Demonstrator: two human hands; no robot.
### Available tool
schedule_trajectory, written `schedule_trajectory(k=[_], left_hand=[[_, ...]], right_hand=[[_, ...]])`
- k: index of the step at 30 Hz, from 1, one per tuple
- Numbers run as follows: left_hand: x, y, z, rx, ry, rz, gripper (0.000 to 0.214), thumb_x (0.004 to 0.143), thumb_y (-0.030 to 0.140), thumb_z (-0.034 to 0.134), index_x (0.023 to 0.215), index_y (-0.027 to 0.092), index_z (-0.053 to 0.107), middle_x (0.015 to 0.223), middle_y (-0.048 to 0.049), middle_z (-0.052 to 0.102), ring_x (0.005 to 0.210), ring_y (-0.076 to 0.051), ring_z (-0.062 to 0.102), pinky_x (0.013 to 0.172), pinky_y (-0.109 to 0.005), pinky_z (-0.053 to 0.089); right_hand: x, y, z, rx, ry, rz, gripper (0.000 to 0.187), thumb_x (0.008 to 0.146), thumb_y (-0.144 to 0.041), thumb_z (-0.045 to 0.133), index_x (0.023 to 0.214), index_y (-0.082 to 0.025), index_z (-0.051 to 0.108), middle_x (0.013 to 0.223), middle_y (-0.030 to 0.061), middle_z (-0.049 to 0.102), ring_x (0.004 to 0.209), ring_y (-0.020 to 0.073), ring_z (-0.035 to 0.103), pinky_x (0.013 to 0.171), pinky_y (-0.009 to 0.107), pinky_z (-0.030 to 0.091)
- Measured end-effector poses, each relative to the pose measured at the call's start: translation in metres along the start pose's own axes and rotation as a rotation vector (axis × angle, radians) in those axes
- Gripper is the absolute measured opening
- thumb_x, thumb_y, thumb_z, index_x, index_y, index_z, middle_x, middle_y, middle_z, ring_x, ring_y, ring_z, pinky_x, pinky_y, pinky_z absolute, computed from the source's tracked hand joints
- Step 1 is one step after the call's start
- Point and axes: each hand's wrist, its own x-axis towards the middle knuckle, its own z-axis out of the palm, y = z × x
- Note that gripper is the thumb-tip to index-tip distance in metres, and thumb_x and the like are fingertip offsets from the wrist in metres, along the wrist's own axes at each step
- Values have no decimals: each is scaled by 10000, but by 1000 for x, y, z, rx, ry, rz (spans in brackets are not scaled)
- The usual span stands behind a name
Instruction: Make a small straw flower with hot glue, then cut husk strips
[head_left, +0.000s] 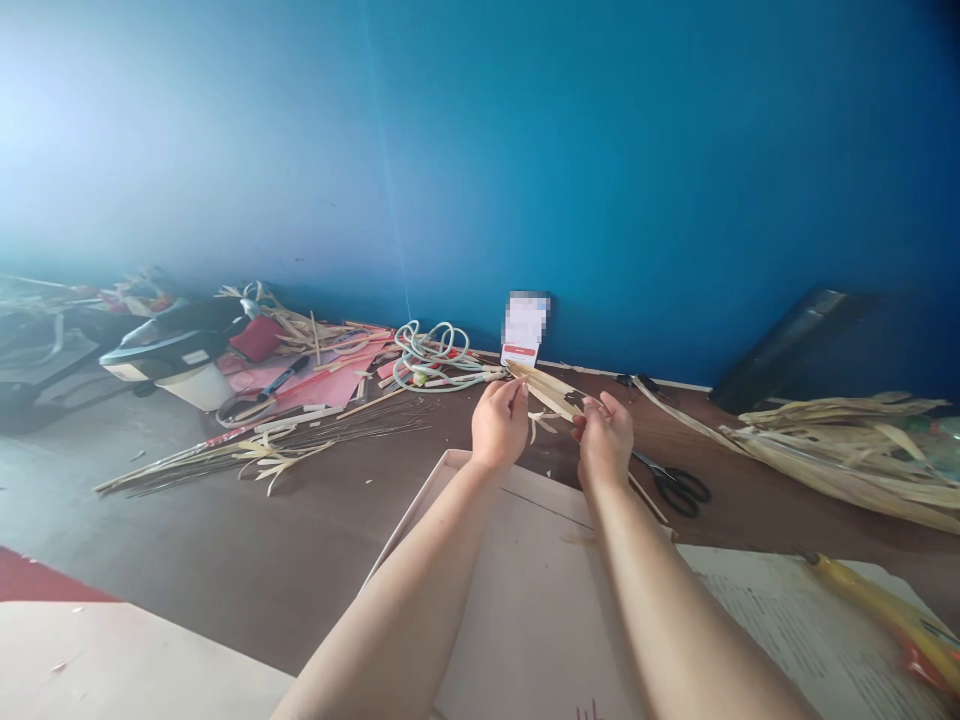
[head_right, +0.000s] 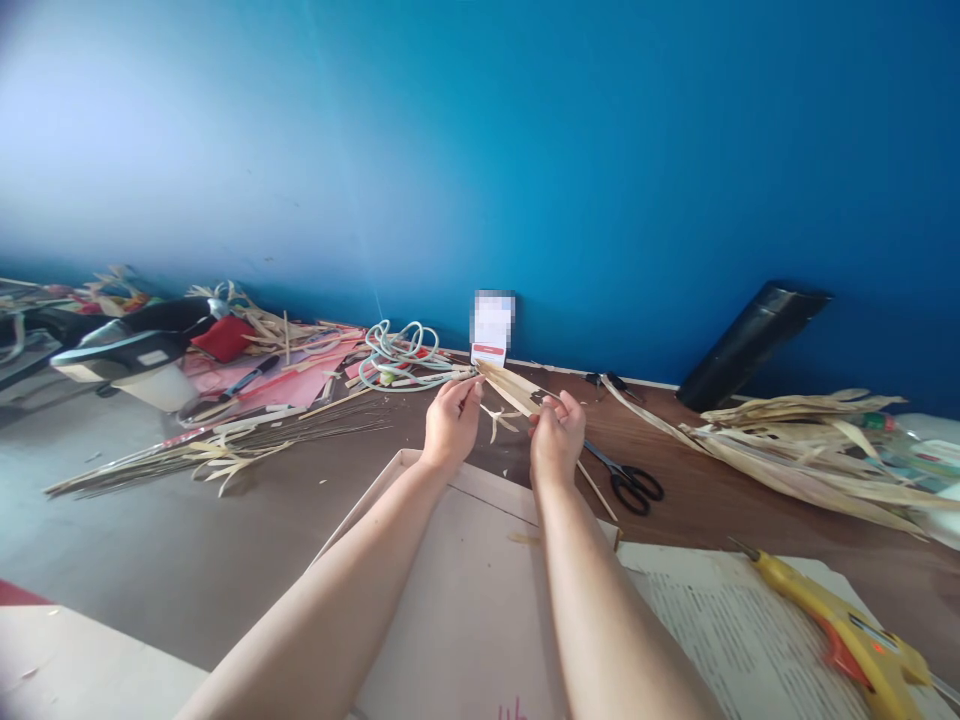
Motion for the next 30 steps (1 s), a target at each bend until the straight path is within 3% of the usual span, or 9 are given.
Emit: schedule_trajectory(k=[5, 11, 17, 23, 27, 30], left_hand=[[4, -10, -4, 168, 14, -52, 316, 892, 207, 433, 1132, 213, 638, 1021, -64, 646, 955, -181, 590, 828, -282, 472], [1, -19, 0, 453, -250, 43, 400, 817, 128, 481, 1148, 268, 655, 992, -102, 577, 937, -245, 522, 797, -339, 460], [-2, -18, 5, 594, -374, 61, 450, 807, 129, 471, 1182, 320, 630, 994, -110, 537, 943, -256, 471, 773, -346, 444], [-2, -19, 4, 638, -379, 106, 242, 815, 168, 500, 864, 246, 724, 935, -109, 541, 926, -254, 465, 734, -341, 445], [-3, -18, 2, 578, -337, 87, 227, 824, 170, 501, 840, 235, 717, 903, -101, 568, 914, -244, 487, 734, -326, 449], [-2, -17, 0, 491, -241, 18, 217, 834, 190, 506, 850, 238, 717, 890, -79, 603, 889, -217, 521, 757, -307, 445]], right_hand=[[-1, -2, -1, 1, 26, 4, 485, 718, -341, 568, 1177, -187, 540, 1056, 105, 648, 615, 159, 625, 426, 254, 457], [-4, -2, 0, -28, 7, -11, 378, 711, -395, 597, 1007, -163, 634, 853, 72, 668, 616, 173, 616, 426, 246, 441], [-7, -3, 1, -26, -10, 23, 293, 673, -312, 616, 918, -161, 673, 751, 48, 676, 563, 161, 597, 417, 239, 427], [-7, -2, 1, -5, -8, 45, 275, 650, -286, 633, 888, -157, 682, 710, 36, 662, 532, 148, 568, 402, 231, 405], [-4, 1, 0, 4, 0, 43, 277, 662, -284, 626, 905, -161, 673, 688, 25, 644, 518, 141, 554, 401, 228, 399], [-2, 6, 0, 2, 4, 28, 285, 671, -300, 628, 920, -166, 658, 703, 22, 639, 512, 138, 549, 402, 230, 395]])
